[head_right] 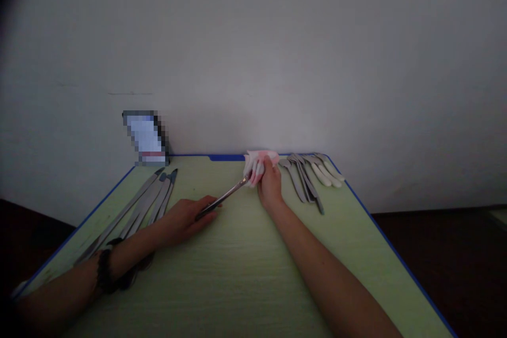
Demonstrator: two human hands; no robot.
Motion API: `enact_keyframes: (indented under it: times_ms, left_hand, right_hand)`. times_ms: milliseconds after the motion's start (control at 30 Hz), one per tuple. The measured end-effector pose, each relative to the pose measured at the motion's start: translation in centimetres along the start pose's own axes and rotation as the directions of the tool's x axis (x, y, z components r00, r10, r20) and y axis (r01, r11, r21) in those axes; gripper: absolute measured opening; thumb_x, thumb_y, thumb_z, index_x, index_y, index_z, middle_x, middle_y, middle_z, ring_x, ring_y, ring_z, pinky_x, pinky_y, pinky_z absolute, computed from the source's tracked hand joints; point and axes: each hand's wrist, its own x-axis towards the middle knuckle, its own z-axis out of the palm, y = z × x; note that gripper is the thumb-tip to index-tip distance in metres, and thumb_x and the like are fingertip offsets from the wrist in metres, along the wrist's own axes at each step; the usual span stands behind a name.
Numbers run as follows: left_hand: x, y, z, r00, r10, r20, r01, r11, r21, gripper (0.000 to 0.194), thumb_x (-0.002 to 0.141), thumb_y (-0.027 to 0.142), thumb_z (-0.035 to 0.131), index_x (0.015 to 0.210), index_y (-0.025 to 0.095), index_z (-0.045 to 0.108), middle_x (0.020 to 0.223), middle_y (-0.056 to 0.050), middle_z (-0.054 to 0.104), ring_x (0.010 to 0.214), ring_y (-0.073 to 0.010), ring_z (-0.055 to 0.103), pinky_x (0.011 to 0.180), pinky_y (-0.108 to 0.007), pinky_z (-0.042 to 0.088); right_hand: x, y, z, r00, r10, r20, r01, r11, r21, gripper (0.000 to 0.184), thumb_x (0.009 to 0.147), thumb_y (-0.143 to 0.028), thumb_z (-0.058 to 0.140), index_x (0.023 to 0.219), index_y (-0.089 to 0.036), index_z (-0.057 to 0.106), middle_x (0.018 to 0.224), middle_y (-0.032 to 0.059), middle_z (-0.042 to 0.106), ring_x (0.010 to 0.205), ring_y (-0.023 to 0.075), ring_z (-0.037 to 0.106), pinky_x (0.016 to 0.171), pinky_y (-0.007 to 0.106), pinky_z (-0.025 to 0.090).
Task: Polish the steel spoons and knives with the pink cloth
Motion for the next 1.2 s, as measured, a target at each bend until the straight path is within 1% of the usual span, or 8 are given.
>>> enact_keyframes:
  times_ms: [267, 467, 600, 700, 867, 1067, 1133, 1200]
  left_hand:
    - [0.1, -0.2, 0.3, 1.0, -0.02, 0.002, 0.021, 1.0, -0.013, 0.027, 0.09, 0.035, 0.039, 0.105, 0.02, 0.055, 0.077, -0.002, 0.067, 0.066, -0.0182, 0.063, 0.061, -0.025, 0.042]
    - [0.0, -0.2, 0.4, 0.994, -0.028, -0.106, 0.006, 0.979, -0.202, 0.043, 0.086, 0.03, 0.046, 0.128, 0.022, 0.042, 0.073, 0.003, 0.062, 0.06, -0.0139, 0.056, 0.058, -0.022, 0.039]
    - [-0.4, -0.1, 0.0, 0.981, 0.079, -0.177, -0.14, 0.921, -0.364, 0.038, 0.088, 0.031, 0.046, 0.123, 0.019, 0.051, 0.079, -0.001, 0.063, 0.062, -0.0114, 0.054, 0.06, -0.021, 0.041]
    - [-0.7, 0.0, -0.5, 0.968, 0.185, -0.171, -0.247, 0.836, -0.491, 0.04, 0.088, 0.034, 0.047, 0.125, 0.018, 0.052, 0.094, -0.005, 0.067, 0.073, -0.013, 0.058, 0.066, -0.022, 0.044]
    - [-0.8, 0.1, -0.6, 0.967, 0.239, -0.092, -0.244, 0.743, -0.623, 0.05, 0.09, 0.037, 0.047, 0.137, 0.019, 0.041, 0.115, -0.011, 0.066, 0.092, -0.0178, 0.061, 0.076, -0.027, 0.047]
    - [-0.3, 0.1, 0.4, 0.99, 0.141, 0.0, -0.109, 0.768, -0.631, 0.067, 0.082, 0.035, 0.061, 0.139, 0.021, 0.03, 0.11, -0.008, 0.069, 0.082, -0.0148, 0.065, 0.072, -0.024, 0.049]
    - [-0.1, 0.0, 0.5, 0.997, 0.075, 0.011, -0.053, 0.789, -0.612, 0.062, 0.076, 0.037, 0.067, 0.13, 0.021, 0.041, 0.106, -0.006, 0.07, 0.078, -0.0141, 0.064, 0.068, -0.022, 0.048]
    - [0.1, 0.0, 0.5, 0.999, 0.047, -0.018, -0.049, 0.836, -0.547, 0.043, 0.074, 0.04, 0.069, 0.111, 0.02, 0.058, 0.098, -0.003, 0.07, 0.075, -0.0132, 0.062, 0.067, -0.02, 0.046]
  right_hand:
    - [0.1, 0.1, -0.1, 1.0, 0.015, 0.026, -0.015, 1.0, -0.005, 0.023, 0.067, -0.038, 0.069, 0.067, -0.018, 0.059, 0.06, -0.0042, 0.06, 0.056, 0.0107, 0.054, 0.057, 0.024, 0.047]
    - [0.7, 0.0, -0.5, 0.995, 0.103, -0.01, -0.102, 0.993, 0.066, 0.018, 0.075, -0.035, 0.065, 0.071, -0.019, 0.059, 0.065, -0.003, 0.063, 0.057, 0.0117, 0.057, 0.057, 0.026, 0.05]
    - [1.0, 0.2, -0.9, 0.992, 0.122, -0.025, -0.118, 0.986, 0.115, 0.013, 0.078, -0.03, 0.063, 0.073, -0.019, 0.06, 0.067, -0.0036, 0.064, 0.059, 0.0102, 0.058, 0.058, 0.024, 0.05]
    - [1.1, 0.3, -1.0, 0.994, 0.106, -0.015, -0.103, 0.985, 0.139, 0.011, 0.079, -0.029, 0.061, 0.075, -0.019, 0.061, 0.069, -0.0037, 0.065, 0.059, 0.0095, 0.057, 0.057, 0.022, 0.049]
    - [1.1, 0.2, -0.8, 0.996, 0.086, -0.03, -0.082, 0.99, 0.113, 0.015, 0.077, -0.034, 0.063, 0.074, -0.019, 0.062, 0.068, -0.0034, 0.064, 0.058, 0.0093, 0.056, 0.056, 0.022, 0.047]
    - [0.3, -0.2, -0.4, 0.976, 0.141, 0.167, -0.129, 0.988, -0.079, 0.028, 0.063, -0.041, 0.075, 0.07, -0.016, 0.062, 0.063, -0.0031, 0.064, 0.055, 0.0086, 0.054, 0.055, 0.021, 0.046]
    - [0.0, -0.2, -0.3, 0.961, 0.164, 0.223, -0.132, 0.98, -0.151, 0.03, 0.061, -0.041, 0.075, 0.071, -0.016, 0.063, 0.063, -0.0027, 0.064, 0.055, 0.0086, 0.053, 0.054, 0.021, 0.044]
    - [-0.2, -0.3, -0.4, 0.938, 0.186, 0.292, -0.122, 0.967, -0.224, 0.03, 0.062, -0.042, 0.075, 0.071, -0.015, 0.064, 0.065, -0.0017, 0.065, 0.057, 0.0088, 0.054, 0.056, 0.021, 0.044]
